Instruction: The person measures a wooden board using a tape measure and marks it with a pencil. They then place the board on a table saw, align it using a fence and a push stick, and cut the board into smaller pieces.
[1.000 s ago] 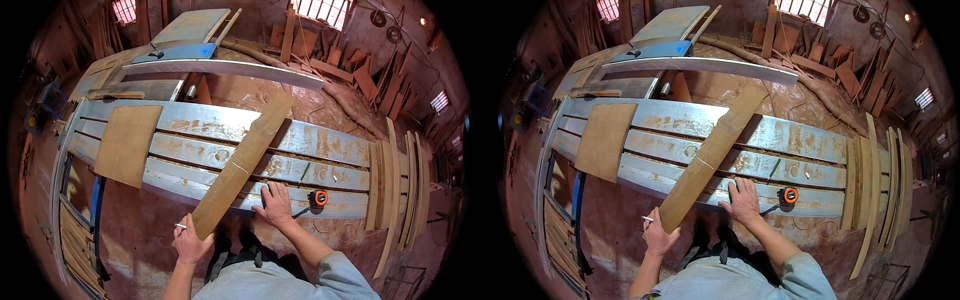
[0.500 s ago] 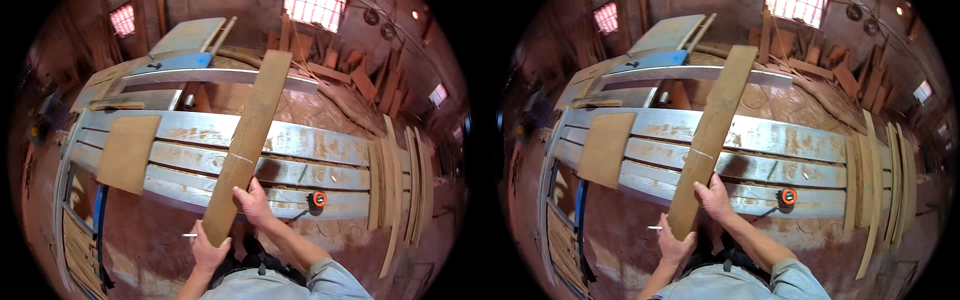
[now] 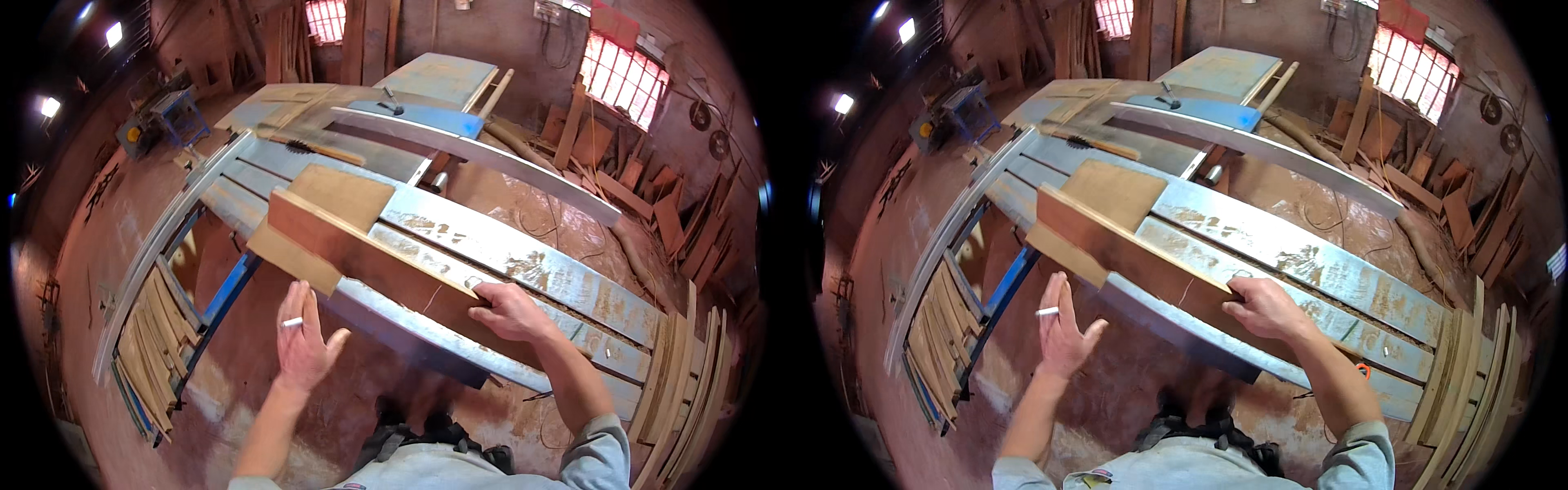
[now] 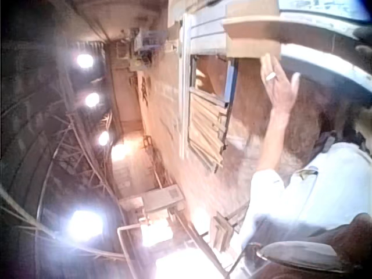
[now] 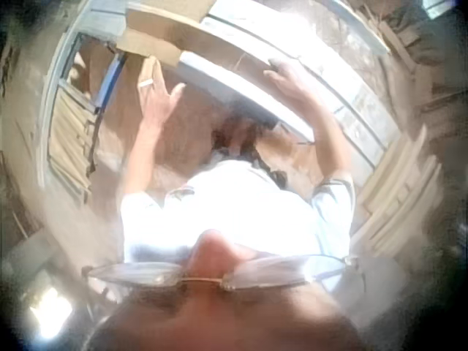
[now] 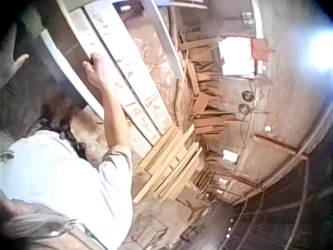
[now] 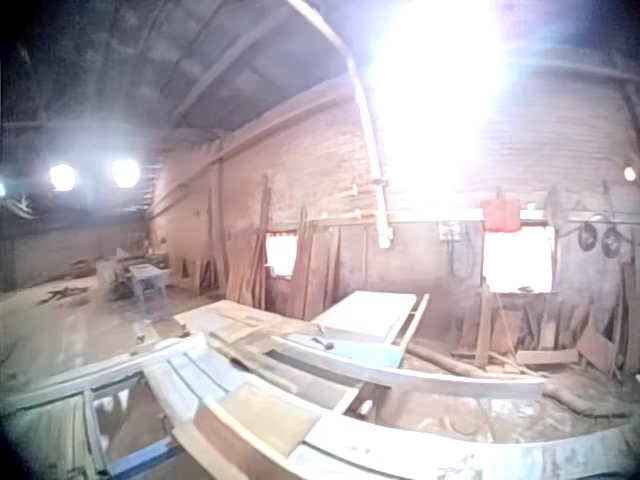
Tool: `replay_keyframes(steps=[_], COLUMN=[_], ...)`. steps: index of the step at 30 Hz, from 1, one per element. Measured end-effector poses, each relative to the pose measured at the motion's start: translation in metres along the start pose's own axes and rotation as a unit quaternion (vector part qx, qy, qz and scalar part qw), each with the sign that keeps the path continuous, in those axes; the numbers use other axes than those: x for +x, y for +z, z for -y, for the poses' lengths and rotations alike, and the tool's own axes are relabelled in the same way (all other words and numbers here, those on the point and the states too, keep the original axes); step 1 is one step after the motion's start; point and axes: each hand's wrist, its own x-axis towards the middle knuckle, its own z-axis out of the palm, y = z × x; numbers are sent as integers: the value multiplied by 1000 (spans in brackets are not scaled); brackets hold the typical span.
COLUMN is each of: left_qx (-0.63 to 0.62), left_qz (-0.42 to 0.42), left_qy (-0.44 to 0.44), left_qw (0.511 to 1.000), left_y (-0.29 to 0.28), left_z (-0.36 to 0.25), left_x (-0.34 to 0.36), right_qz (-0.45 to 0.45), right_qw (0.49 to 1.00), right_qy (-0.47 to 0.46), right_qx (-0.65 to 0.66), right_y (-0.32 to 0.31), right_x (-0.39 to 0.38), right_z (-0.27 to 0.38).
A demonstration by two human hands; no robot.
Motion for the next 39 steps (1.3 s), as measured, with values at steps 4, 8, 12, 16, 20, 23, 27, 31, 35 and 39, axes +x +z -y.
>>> replay_keyframes(steps=[4,8,12,16,20,23,27,31,35,39], left_qx=[61,40,7,-40,-54,-38,-45,-22,3,36], left_qz=[35,82,75,31,35,65,67,43,50,60], left_qy=[65,134,159,189,159,79,-36,-116,-200,-264], left_qw=[995,987,984,981,985,994,996,992,979,962], left_y=[-12,-27,-33,-31,-31,-24,-20,-15,-25,-40], left_z=[55,86,107,135,138,132,132,127,112,84], left_x=[-9,-26,-44,-55,-73,-98,-133,-149,-163,-175], right_qz=[85,159,219,240,169,-1,-141,-103,-65,-97], right_qw=[986,969,950,949,953,954,971,976,958,948], right_qy=[-92,-134,-155,-118,-125,-207,-165,-20,14,-13], right_qx=[-113,-134,-158,-170,-219,-217,-99,-193,-280,-302], right_y=[11,14,19,24,33,55,86,158,194,195], right_x=[31,64,93,103,107,103,65,31,35,39], right_z=[27,62,81,106,113,103,67,-12,-51,-61])
